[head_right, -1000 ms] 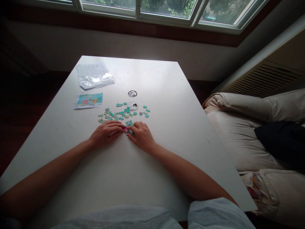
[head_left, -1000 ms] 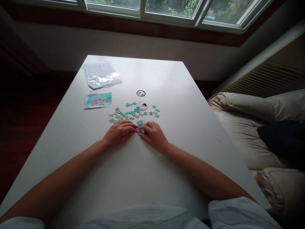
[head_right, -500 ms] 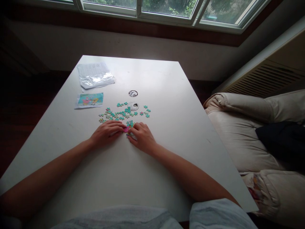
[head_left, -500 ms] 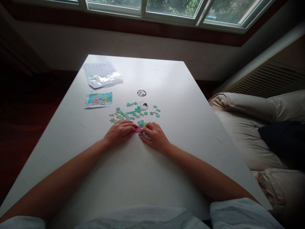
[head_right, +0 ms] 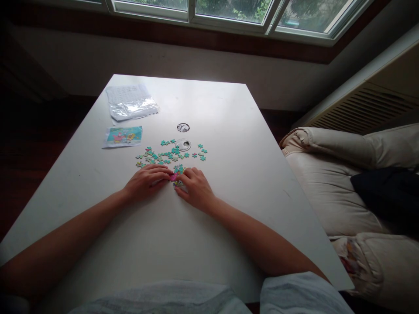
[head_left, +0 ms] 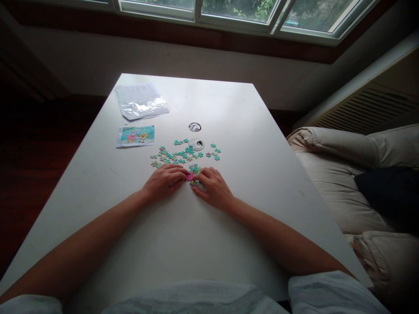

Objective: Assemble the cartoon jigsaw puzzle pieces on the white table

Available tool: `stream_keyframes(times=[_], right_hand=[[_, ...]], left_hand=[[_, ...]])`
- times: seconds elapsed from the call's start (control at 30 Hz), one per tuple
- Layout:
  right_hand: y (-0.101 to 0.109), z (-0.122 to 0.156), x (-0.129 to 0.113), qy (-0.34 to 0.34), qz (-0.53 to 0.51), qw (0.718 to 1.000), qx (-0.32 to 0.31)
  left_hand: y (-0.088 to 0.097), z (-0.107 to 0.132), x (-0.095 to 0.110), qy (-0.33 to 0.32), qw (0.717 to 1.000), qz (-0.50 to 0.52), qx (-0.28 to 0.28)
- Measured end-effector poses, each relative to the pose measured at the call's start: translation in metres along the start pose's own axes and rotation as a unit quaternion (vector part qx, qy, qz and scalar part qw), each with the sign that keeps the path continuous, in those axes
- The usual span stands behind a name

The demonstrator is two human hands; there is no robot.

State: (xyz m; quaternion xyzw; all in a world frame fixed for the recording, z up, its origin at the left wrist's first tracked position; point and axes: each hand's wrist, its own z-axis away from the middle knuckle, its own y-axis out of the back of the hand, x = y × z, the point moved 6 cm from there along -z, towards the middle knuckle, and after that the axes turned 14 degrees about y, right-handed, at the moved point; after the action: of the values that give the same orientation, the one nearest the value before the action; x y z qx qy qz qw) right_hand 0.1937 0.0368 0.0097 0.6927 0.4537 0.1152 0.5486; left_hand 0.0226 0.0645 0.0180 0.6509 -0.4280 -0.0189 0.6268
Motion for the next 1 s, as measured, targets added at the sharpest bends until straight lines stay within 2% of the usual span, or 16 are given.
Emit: stream_keyframes(times=[1.0], right_hand=[[-0.0022,-0.0032,-0.0076,0.028,-0.006,0.999,-0.015]], left_hand=[[0.0002,-0.0003,-0.0001,0.004,1.000,-0.003,-0.002]])
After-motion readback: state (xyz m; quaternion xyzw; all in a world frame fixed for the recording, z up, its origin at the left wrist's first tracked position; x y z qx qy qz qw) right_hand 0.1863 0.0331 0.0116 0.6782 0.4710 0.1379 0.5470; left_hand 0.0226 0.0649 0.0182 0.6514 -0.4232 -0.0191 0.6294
